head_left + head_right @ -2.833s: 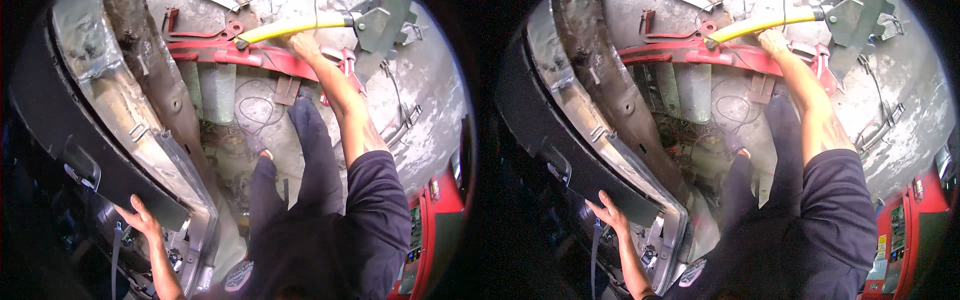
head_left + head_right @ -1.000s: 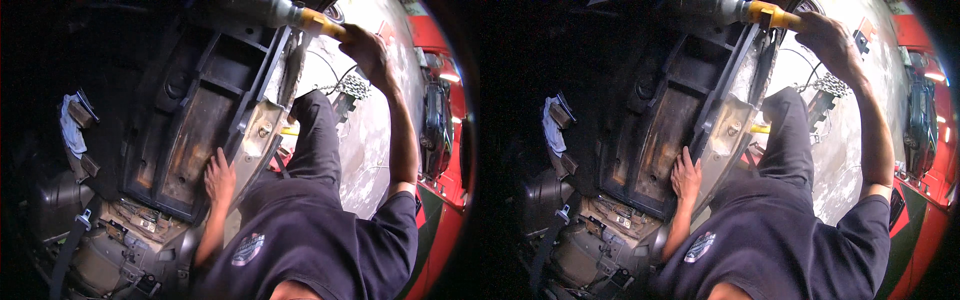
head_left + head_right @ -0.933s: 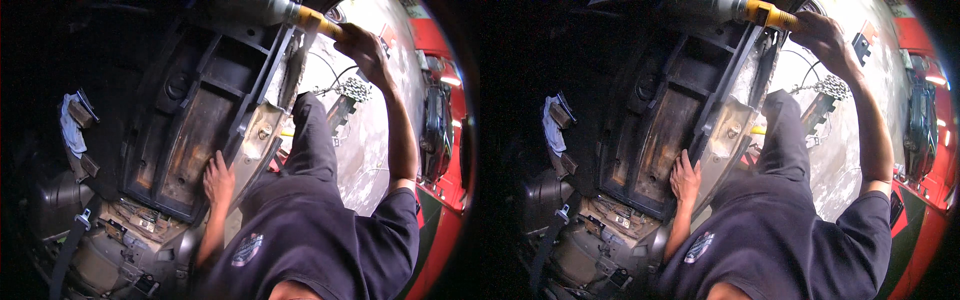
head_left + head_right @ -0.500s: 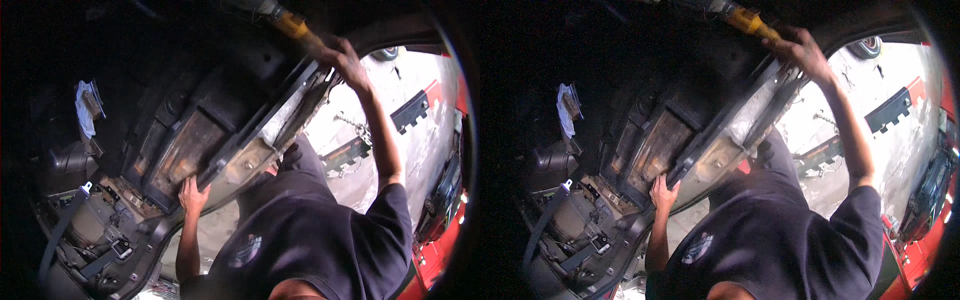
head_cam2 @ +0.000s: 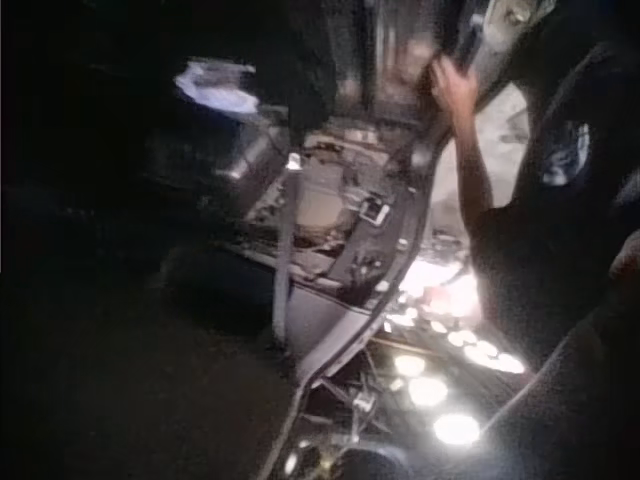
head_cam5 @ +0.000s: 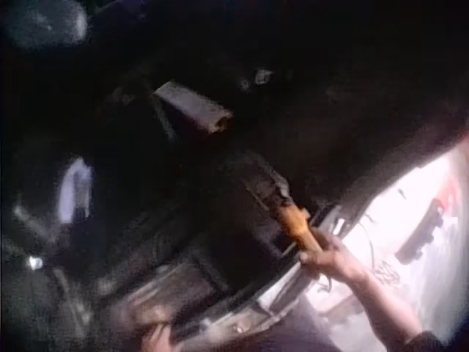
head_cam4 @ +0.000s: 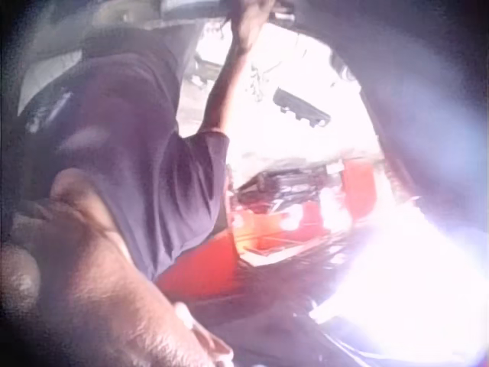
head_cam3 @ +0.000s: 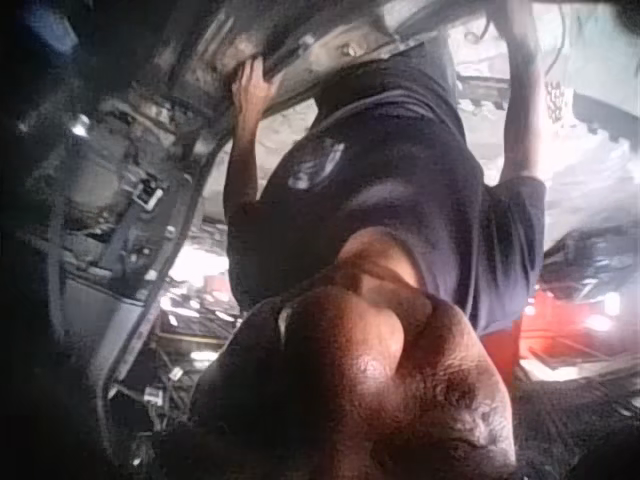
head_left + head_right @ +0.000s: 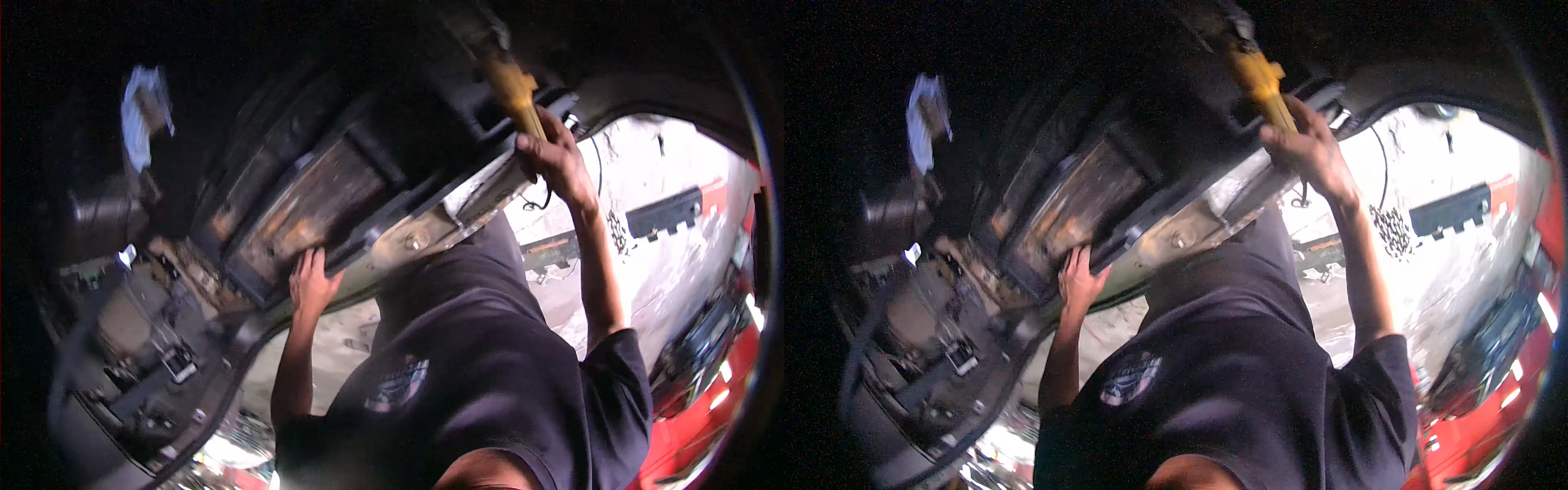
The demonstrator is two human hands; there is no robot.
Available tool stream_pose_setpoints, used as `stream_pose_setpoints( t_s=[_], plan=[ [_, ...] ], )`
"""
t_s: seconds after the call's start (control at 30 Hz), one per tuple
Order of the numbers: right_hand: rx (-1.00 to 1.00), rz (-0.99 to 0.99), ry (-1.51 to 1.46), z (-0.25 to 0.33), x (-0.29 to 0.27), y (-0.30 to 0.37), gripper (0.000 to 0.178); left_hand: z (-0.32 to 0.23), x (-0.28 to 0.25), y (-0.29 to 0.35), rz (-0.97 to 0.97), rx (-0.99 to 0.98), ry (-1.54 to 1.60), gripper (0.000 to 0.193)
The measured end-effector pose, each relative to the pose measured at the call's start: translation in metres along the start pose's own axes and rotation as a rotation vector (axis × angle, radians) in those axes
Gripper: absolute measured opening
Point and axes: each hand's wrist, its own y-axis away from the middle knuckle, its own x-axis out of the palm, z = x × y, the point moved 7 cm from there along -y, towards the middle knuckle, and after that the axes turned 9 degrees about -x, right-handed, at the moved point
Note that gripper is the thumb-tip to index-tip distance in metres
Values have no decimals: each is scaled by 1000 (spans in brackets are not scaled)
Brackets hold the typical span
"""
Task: The person positions a large black plastic trim piece into the rear interior of a vehicle, aligning it with mounting holes and pressing it into place before using a hand tool to secure it.
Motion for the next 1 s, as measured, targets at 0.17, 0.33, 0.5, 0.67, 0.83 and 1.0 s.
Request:
stream_pose_setpoints(
  t_s=[0.17, 0.33, 0.5, 0.67, 0.83, 1.0],
  plan=[
    [-140, 125, -45, 2, 107, 3, 55, 8, 8, 6, 5, -11, 57, 68],
    [-329, 392, 175, -15, 221, -3, 42, 9, -9, 30, -301, -169, 179, 63],
    [-613, 480, 223, -43, 235, -19, 45, -57, 37, 151, -737, -479, 444, 47],
    [-882, 536, 458, -35, 248, -7, 41, -101, 262, 302, -485, -1028, 992, 28],
    [-750, 583, 333, -63, 236, -36, 47, -120, 365, 406, -428, -1346, 1112, 19],
    [-1378, 283, 998, 19, 261, 43, 54, -27, 366, 412, -531, -1288, 1157, 19]
  ],
)
